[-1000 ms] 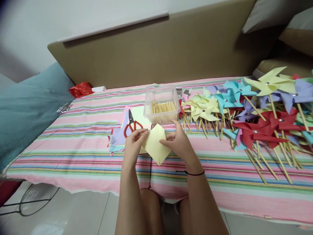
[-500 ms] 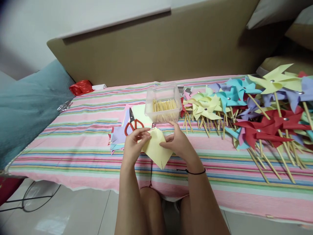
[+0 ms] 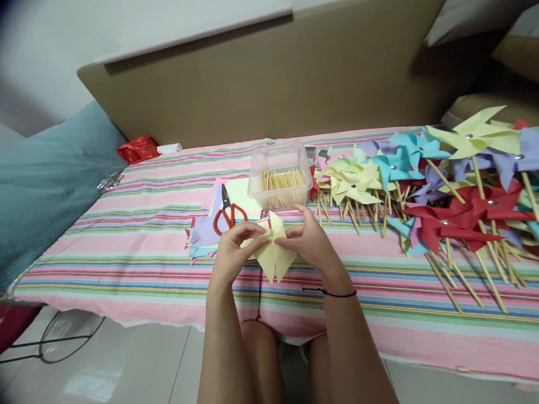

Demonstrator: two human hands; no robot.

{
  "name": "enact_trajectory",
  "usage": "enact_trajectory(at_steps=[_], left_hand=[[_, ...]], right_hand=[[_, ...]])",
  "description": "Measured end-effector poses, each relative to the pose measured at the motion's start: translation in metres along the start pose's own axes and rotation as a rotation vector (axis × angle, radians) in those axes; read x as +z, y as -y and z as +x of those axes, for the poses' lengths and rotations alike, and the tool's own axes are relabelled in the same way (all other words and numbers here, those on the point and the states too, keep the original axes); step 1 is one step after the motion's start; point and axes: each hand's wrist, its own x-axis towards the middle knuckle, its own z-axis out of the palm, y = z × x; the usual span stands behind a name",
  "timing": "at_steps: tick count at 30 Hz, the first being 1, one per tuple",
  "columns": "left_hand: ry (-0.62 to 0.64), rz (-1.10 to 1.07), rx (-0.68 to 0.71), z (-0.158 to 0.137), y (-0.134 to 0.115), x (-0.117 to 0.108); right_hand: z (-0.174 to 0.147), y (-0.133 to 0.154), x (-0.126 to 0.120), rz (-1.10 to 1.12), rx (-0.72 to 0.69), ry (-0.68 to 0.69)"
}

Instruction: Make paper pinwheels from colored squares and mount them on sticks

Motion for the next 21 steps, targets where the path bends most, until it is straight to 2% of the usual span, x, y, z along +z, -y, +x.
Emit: enact_trajectory(at_steps=[6,12,16,21], left_hand=[[0.013,0.020,0.012,0.0008,-0.0001,0.0023],[-0.073,-0.033,-0.130,0.0007,-0.0055,0.0071],[-0.059,-0.058,-0.171,0.0005,-0.0024,0.0065],[-0.032,-0.150,-0.294,-0.0005,-0.0001,0.0068]], right_hand=[[-0.0012,0.0025,-0.0008,0.004,-0.008,0.007],[-0.0022,0.0043,-0.0010,0.001,0.005,0.034],[-0.0031,0.0055,-0.0002,0.003,0.002,0.027],[-0.0036,0.0051,-0.0005,-0.004,0.001,0.008]])
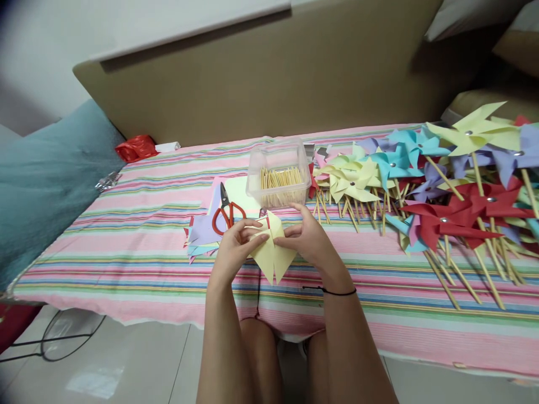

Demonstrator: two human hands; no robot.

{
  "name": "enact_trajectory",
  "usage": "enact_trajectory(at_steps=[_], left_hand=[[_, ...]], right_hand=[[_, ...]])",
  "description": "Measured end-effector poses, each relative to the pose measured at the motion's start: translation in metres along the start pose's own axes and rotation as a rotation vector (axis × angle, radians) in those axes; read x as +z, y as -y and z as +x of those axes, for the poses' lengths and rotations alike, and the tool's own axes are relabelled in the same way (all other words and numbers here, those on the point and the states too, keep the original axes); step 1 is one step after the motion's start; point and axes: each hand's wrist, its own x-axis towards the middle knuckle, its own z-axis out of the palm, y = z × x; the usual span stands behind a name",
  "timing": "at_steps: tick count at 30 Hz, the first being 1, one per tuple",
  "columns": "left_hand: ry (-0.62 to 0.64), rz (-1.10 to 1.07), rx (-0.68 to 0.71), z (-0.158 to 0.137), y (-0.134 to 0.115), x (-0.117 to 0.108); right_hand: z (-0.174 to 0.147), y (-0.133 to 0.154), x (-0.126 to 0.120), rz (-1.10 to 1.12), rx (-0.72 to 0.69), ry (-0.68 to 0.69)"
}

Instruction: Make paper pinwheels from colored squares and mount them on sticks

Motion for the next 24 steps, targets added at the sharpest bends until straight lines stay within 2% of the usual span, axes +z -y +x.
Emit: enact_trajectory(at_steps=[5,14,24], left_hand=[[-0.059,0.028,-0.003,-0.0018,-0.0025,0.0021],[-0.090,0.073,0.026,-0.0025,-0.0037,0.0040],[-0.070,0.089,0.031,-0.0011,-0.0028,0.0036]], right_hand=[[0.0007,-0.0003,-0.0009,0.006,0.017,0.023],[0.0015,-0.0011,-0.0011,-0.012,0.022,0.007],[-0.0010,0.0026,0.0019,0.011,0.054,0.015]])
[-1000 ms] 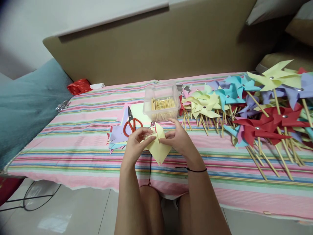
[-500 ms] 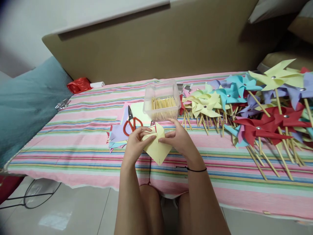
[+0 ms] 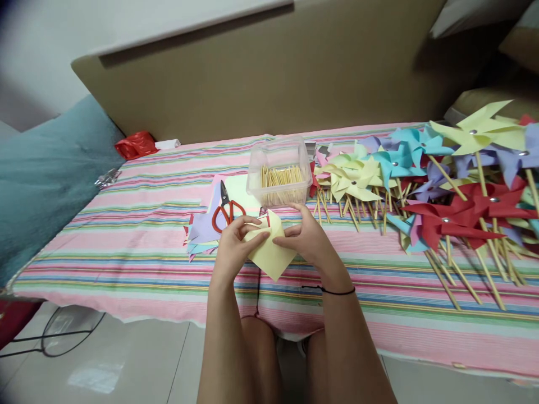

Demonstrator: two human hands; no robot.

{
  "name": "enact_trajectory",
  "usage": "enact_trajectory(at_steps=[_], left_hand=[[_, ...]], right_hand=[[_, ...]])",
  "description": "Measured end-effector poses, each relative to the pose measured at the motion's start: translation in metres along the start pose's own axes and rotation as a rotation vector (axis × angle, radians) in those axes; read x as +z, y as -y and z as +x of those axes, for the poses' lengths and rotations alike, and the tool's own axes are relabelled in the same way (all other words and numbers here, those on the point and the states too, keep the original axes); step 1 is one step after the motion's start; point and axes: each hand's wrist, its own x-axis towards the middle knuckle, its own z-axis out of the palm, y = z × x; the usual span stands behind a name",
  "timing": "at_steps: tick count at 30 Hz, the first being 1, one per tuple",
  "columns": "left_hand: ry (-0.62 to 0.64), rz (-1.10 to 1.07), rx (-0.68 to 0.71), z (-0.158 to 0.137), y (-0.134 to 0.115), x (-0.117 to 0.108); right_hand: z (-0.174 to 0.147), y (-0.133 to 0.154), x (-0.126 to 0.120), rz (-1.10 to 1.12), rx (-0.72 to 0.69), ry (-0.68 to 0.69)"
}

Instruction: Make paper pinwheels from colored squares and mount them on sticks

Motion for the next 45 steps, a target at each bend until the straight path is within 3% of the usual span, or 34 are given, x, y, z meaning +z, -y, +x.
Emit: enact_trajectory(at_steps=[28,31,36,45], left_hand=[[-0.008,-0.017,0.010,0.001,0.001,0.000],[-0.036,-0.089,0.012,0.001,0.000,0.001],[-0.196,-0.210,0.034,0.004,0.002,-0.001],[-0.237,-0.268,0.137,0.004,-0.003,0.009]], right_hand=[[0.004,-0.004,0.001,0.019,0.003,-0.001],[0.005,-0.004,0.002,0.053,-0.003,-0.054],[0.007,-0.003,0.000,0.152,-0.050,-0.227],[0.013,-0.006,-0.001,0.263,-0.095,-0.358]])
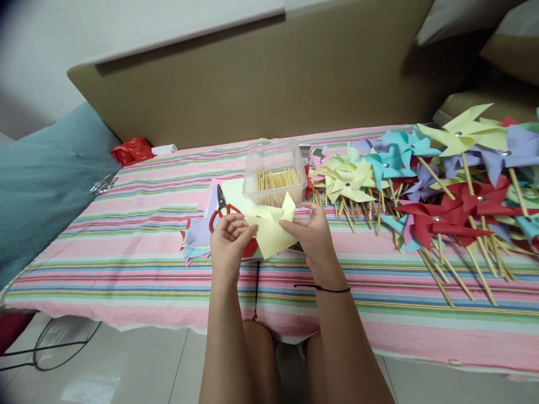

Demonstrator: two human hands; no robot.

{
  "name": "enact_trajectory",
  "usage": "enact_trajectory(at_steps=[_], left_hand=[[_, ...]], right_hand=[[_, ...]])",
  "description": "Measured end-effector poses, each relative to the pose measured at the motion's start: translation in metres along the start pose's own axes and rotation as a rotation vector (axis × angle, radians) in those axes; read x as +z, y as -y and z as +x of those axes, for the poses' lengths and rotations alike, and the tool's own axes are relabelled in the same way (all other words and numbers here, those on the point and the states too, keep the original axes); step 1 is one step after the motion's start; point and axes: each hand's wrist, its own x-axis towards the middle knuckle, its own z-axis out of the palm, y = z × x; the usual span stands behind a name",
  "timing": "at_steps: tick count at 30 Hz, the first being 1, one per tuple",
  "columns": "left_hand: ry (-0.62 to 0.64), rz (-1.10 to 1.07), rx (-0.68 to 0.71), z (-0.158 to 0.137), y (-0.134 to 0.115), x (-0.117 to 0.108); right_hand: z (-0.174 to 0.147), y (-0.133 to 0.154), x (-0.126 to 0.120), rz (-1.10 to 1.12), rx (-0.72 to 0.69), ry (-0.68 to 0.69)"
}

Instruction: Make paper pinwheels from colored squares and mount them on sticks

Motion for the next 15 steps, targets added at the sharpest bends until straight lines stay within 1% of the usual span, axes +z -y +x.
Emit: enact_trajectory(at_steps=[2,5,8,10,13,15], left_hand=[[-0.006,0.024,0.057,-0.001,-0.001,0.004],[0.025,0.157,0.187,-0.003,-0.001,0.007],[0.072,0.311,0.348,-0.004,0.001,0.009],[0.098,0.392,0.426,-0.004,0.002,0.010],[0.124,0.466,0.488,-0.005,0.003,0.013],[0.123,0.454,0.497,-0.006,0.003,0.015]], right_hand=[[0.000,0.000,0.001,0.001,-0.007,-0.032],[-0.002,0.001,0.003,0.016,-0.024,-0.065],[-0.006,0.003,0.005,0.034,-0.026,-0.061],[-0.007,0.003,0.007,0.041,-0.028,-0.046],[-0.008,0.003,0.008,0.059,-0.036,-0.030],[-0.008,0.003,0.009,0.071,-0.040,-0.027]])
